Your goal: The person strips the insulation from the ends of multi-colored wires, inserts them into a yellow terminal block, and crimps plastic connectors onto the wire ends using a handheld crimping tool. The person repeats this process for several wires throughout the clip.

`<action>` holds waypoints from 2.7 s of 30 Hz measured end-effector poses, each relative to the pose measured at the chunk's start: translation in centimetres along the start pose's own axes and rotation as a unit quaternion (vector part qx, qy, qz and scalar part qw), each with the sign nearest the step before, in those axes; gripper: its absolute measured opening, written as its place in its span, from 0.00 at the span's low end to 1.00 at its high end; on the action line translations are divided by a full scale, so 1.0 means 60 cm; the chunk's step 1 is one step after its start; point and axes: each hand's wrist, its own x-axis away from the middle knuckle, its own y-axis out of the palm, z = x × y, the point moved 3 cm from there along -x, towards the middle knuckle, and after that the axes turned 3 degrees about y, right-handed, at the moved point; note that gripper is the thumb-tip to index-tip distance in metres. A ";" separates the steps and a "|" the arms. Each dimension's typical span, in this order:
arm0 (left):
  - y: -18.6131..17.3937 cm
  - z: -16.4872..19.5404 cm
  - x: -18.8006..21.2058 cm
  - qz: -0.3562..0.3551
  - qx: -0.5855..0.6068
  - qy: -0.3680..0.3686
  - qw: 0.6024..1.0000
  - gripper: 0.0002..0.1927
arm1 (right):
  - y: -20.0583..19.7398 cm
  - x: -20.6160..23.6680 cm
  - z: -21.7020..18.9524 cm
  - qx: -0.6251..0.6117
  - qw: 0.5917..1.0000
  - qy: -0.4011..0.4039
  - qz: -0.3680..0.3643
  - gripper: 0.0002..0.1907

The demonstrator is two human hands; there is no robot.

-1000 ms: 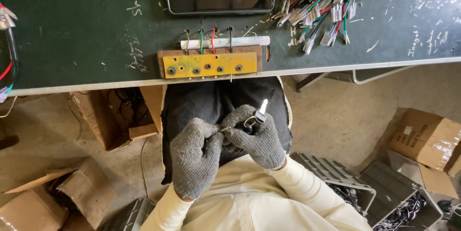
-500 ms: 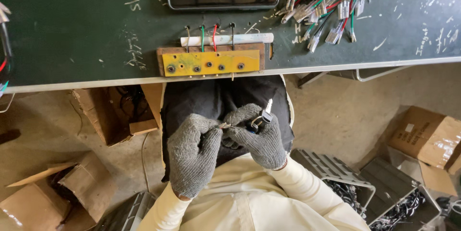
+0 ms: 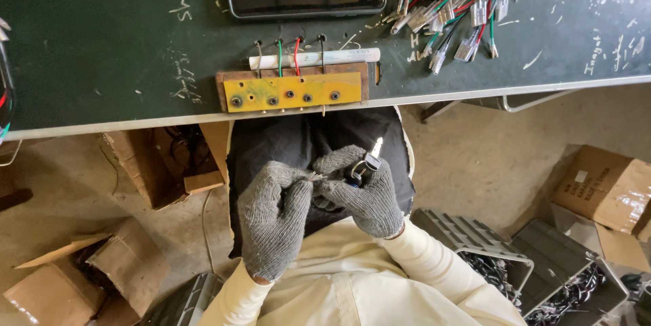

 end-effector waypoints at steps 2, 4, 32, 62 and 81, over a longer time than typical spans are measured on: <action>0.000 0.004 -0.001 0.003 0.001 0.041 0.999 0.04 | 0.000 0.000 0.001 0.014 1.000 -0.019 -0.002 0.09; 0.000 0.007 -0.003 -0.001 -0.013 0.055 0.998 0.04 | -0.001 -0.001 0.000 0.037 0.999 -0.033 -0.008 0.09; 0.009 -0.007 0.011 0.088 0.204 -0.087 0.971 0.05 | -0.007 -0.019 0.022 -0.159 0.975 0.139 -0.074 0.27; 0.015 -0.003 -0.012 0.095 -0.017 0.053 0.994 0.03 | 0.029 -0.054 -0.052 -0.079 0.987 0.048 0.131 0.08; 0.026 -0.015 -0.071 0.131 -0.201 0.122 0.963 0.08 | 0.020 -0.063 -0.047 -0.006 0.981 -0.073 0.181 0.10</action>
